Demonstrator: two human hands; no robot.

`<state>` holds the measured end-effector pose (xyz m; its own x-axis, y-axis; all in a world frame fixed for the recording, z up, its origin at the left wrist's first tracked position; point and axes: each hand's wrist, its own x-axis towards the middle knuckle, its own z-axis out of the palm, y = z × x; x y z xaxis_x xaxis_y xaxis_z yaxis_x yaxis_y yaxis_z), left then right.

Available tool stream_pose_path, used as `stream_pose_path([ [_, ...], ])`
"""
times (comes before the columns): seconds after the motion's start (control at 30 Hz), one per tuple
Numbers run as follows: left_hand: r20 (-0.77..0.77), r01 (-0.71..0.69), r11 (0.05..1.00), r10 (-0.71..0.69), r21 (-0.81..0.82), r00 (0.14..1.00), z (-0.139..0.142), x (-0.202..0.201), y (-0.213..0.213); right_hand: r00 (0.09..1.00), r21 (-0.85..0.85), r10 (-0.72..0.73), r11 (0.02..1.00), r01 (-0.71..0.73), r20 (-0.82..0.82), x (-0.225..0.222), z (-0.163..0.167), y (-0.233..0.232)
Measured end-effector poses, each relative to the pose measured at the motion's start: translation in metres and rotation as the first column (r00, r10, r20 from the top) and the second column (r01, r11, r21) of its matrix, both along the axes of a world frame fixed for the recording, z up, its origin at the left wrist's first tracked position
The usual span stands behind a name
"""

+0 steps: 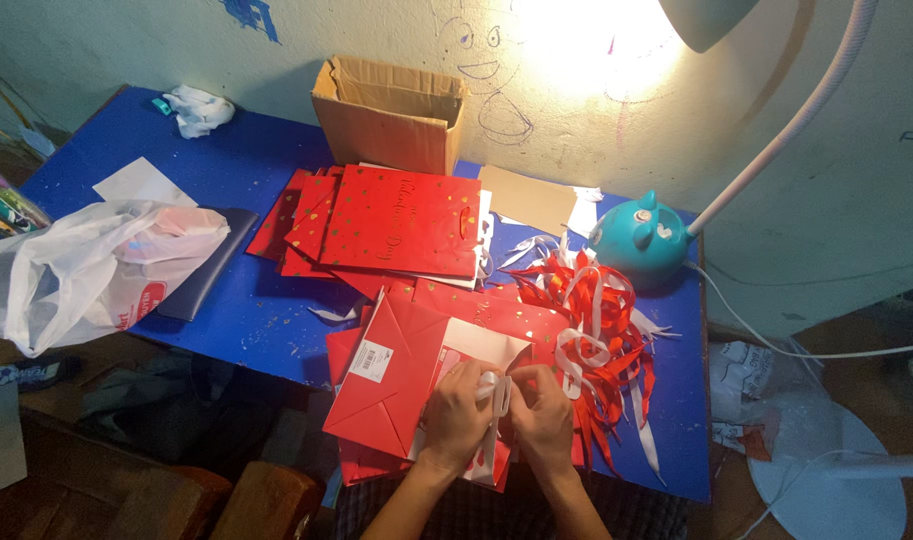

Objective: The person sits at a desk and attaches red and white ribbon bows to red Valentine's Day gift bags, working on one bag at a time and stacking finished bags on the desk.

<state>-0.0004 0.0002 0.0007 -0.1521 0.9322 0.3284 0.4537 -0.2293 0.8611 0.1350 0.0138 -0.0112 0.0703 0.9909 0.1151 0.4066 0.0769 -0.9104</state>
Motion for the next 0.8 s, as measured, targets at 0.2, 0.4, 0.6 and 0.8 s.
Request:
stream_pose_path([
  [0.2, 0.004, 0.019, 1.000, -0.019, 0.001, 1.000, 0.006, -0.002, -0.001, 0.994, 0.053, 0.076, 0.996, -0.072, -0.077, 0.006, -0.007, 0.005],
  [0.4, -0.030, 0.034, 0.999, -0.033, 0.024, 0.999, 0.004, -0.004, 0.001, 0.999, 0.101, -0.018, 0.995, 0.013, 0.049, 0.003, -0.014, -0.003],
  [0.6, -0.041, 0.038, 0.999, -0.038, -0.001, 0.998, 0.005, -0.005, 0.001, 0.977, -0.065, -0.002, 0.998, -0.013, -0.213, 0.002, -0.009, -0.005],
  [0.8, -0.067, 0.083, 0.996, -0.084, -0.018, 0.994, 0.004, -0.008, 0.002, 0.988, 0.066, -0.020, 0.997, 0.030, -0.151, -0.001, -0.008, -0.007],
])
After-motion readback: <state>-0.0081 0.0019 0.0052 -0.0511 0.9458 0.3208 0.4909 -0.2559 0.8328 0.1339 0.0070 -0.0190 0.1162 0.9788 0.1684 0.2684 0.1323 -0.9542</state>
